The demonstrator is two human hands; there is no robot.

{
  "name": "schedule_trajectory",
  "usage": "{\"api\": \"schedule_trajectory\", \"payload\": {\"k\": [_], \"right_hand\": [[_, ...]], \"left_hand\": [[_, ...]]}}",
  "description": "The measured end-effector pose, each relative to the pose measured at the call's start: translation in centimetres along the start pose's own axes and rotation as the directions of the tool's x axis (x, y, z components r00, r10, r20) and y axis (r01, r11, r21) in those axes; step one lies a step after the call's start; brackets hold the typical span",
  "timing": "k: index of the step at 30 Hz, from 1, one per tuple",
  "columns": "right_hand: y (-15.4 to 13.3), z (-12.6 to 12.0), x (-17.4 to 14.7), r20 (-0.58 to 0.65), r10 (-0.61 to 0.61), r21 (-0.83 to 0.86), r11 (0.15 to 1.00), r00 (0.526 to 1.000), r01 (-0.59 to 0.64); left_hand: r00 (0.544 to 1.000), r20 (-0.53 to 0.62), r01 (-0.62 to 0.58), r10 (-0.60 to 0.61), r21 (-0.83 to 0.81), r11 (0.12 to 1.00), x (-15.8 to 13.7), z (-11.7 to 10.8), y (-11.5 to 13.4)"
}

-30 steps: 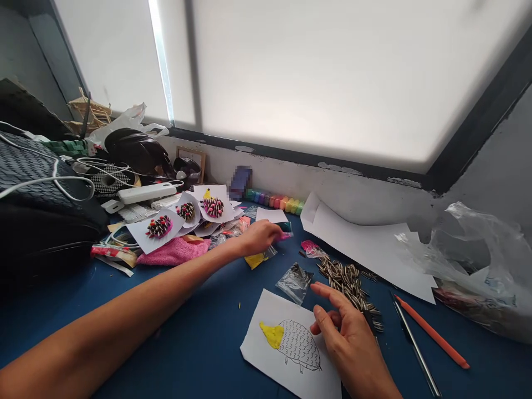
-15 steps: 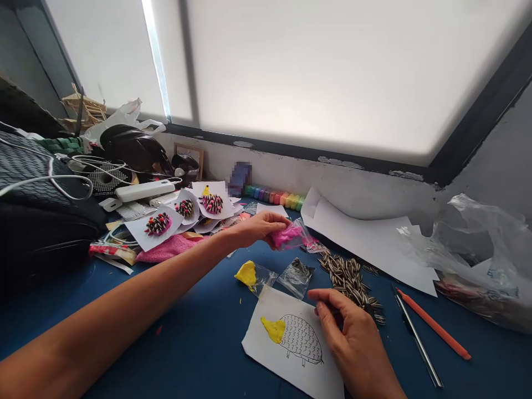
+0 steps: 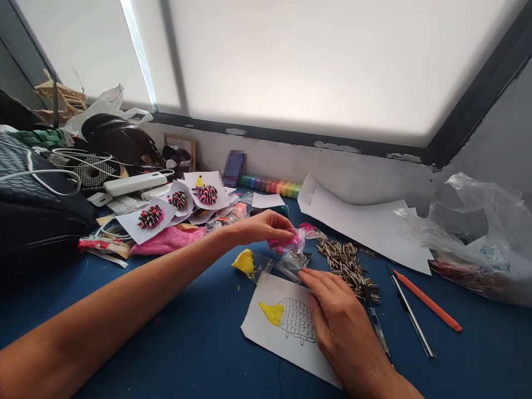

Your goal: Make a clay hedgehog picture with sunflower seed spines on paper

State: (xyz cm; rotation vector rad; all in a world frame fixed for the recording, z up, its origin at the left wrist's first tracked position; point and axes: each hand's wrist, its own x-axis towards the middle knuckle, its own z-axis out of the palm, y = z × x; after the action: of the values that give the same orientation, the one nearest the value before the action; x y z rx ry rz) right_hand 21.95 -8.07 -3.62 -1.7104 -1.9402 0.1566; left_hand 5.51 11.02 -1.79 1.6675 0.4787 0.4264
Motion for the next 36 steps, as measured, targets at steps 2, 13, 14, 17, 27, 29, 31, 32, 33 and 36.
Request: {"api": "schedule_trajectory", "payload": {"k": [2,13,14,17,27,29,31,32,33,36], "right_hand": [[0.0,0.0,0.0,-0.038,0.058,0.001,0.998,0.998,-0.058],[-1.8,-2.0,1.2,0.122,0.471,0.428,0.769,0.873,-0.475],[-1.7,-1.9,1.2,0.087,0.472,0.432,0.776,0.877,-0.460],[-1.3,-1.9,1.2,0.028,0.507,0.429,0.773,0.862,-0.468],[-0.8,-2.9,2.0,0.000,0.614,0.427,0.714,0.789,-0.555],[-1.0,-2.9,2.1,0.012,0.637,0.417,0.697,0.771,-0.583],[-1.2,-2.9,2.1,0.022,0.650,0.404,0.689,0.759,-0.602],[-1.2,-2.9,2.1,0.024,0.651,0.399,0.690,0.759,-0.604],[-1.3,-2.9,2.1,0.024,0.649,0.398,0.691,0.760,-0.603],[-1.1,-2.9,2.2,0.011,0.647,0.402,0.695,0.762,-0.596]], "left_hand": [[1.000,0.012,-0.013,0.013,0.001,1.000,0.1,0.1,-0.2],[0.962,0.272,-0.045,-0.021,0.234,0.971,-0.5,2.5,2.4],[0.964,0.266,-0.050,-0.031,0.291,0.956,-0.6,2.1,2.7],[0.971,0.217,-0.030,-0.095,0.511,0.859,-1.1,-0.1,3.2],[0.831,0.220,0.081,-0.510,0.860,0.504,-1.5,-2.4,2.5],[0.832,0.224,0.084,-0.507,0.853,0.515,-1.5,-2.4,2.6],[0.855,0.209,0.094,-0.474,0.838,0.537,-1.6,-2.7,2.5],[0.873,0.191,0.102,-0.450,0.829,0.550,-1.6,-2.9,2.5],[0.892,0.165,0.113,-0.421,0.819,0.562,-1.6,-3.1,2.4],[0.957,0.040,0.147,-0.289,0.790,0.595,-1.4,-3.1,2.0]]}}
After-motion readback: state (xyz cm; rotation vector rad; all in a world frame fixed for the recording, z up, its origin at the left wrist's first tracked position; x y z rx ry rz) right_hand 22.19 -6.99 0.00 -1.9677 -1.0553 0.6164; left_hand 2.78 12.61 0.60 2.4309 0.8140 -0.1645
